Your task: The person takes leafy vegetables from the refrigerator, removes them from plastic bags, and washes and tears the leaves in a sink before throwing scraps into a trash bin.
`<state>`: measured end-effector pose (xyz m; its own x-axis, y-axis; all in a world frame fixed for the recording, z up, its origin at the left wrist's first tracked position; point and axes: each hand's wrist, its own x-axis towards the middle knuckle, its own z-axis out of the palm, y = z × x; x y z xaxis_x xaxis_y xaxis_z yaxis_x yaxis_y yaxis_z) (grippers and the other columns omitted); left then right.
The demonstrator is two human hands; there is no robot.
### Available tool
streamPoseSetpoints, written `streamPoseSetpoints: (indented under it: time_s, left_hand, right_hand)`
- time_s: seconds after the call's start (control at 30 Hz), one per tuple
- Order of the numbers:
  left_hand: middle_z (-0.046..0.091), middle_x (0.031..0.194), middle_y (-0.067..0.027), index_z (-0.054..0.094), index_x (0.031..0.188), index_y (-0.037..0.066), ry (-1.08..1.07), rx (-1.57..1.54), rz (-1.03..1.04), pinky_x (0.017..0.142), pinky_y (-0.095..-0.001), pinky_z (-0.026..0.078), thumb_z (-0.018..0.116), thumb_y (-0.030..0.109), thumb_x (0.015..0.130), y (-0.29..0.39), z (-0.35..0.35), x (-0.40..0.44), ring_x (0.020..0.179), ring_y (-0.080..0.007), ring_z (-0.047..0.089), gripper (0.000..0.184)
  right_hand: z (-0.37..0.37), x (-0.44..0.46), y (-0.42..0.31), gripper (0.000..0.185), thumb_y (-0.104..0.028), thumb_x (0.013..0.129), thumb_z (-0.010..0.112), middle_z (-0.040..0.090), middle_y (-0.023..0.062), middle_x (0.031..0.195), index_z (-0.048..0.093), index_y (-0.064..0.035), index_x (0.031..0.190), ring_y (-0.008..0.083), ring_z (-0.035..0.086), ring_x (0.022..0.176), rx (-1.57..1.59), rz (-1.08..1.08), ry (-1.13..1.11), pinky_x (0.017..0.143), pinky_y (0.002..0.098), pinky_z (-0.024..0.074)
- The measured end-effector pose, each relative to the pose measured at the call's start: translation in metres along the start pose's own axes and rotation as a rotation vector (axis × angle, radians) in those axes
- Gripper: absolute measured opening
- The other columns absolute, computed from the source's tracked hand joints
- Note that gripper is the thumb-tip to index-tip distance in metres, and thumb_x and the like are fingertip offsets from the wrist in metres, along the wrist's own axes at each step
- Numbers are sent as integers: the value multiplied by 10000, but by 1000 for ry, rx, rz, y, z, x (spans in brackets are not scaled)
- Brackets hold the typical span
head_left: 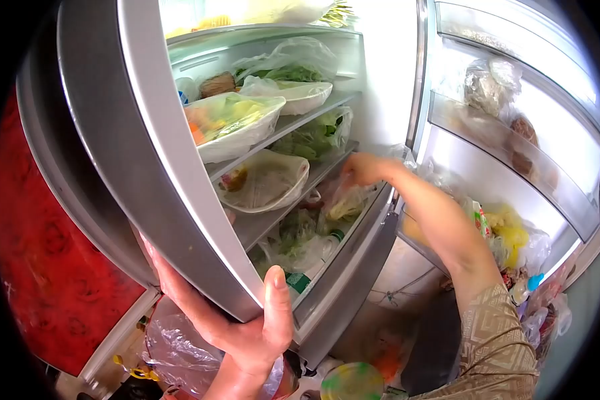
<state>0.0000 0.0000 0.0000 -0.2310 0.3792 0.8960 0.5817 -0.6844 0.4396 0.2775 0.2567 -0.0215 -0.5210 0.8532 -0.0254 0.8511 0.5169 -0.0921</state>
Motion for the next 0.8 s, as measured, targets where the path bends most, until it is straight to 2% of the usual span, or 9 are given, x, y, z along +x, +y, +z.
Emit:
streamPoseSetpoints:
  time_s: [0.2,0.3,0.37,0.4,0.5,0.63,0.67,0.77,0.8]
  left_hand:
    - [285,1386,-235,106,1408,-88,-39,68,22,1037,-391,262,664,238,827,2,-3,3,1249,-284,337,869]
    - [153,1451,-297,97,1404,-112,-46,98,9,1080,-480,170,680,271,780,2,-3,5,1341,-405,205,935]
    - [160,1452,-294,108,1403,-112,-51,99,24,1080,-476,179,676,258,778,2,-3,4,1340,-402,214,922]
    - [168,1452,-291,113,1402,-112,-40,90,42,1079,-474,190,673,245,775,1,-3,5,1339,-396,222,913]
    - [166,1454,-288,112,1402,-111,-14,106,41,1079,-474,191,667,241,779,3,0,4,1338,-395,223,905]
    - [162,1457,-287,123,1401,-112,-8,84,50,1085,-469,177,680,269,791,3,2,5,1355,-396,187,910]
    - [201,1440,-294,132,1398,-116,-15,126,63,1080,-452,210,681,272,806,5,0,5,1343,-384,232,896]
    - [393,1335,-220,184,1408,-59,24,152,118,977,-361,358,679,212,826,1,1,3,1168,-256,443,811]
    - [403,1328,-218,191,1410,-52,37,146,118,952,-355,387,669,191,834,1,2,2,1137,-250,469,787]
  right_hand:
    - [-9,-22,-6,345,-314,773,674,668,155,834,673,-6,930,244,639,834,324,245,52,713,351,490]
    - [-3,-36,-15,348,-325,777,662,668,160,804,664,5,886,260,648,810,-81,29,338,701,355,492]
    - [-28,-53,-54,337,-343,770,658,672,149,789,664,-10,829,288,647,789,-146,-79,323,703,375,495]
    - [-46,-55,-82,307,-324,756,649,674,141,800,673,-26,826,307,636,781,-18,27,13,706,389,492]
    - [-36,-42,-100,274,-302,755,625,667,135,776,669,-33,784,305,635,754,-203,-48,-248,678,402,485]
    - [-44,-67,-129,295,-306,757,610,639,144,704,651,-15,738,294,628,721,-148,-55,-18,658,399,478]
    - [-51,-63,-131,340,-356,743,625,666,153,788,682,-27,807,289,640,786,-39,-148,-279,705,401,487]
    - [-28,-43,-113,413,-409,716,646,672,159,938,696,-67,942,288,635,891,-200,-164,-395,774,390,489]
    - [-27,-30,-106,739,-376,742,648,483,172,1319,373,-154,1391,303,468,1211,-300,-155,-515,965,395,391]
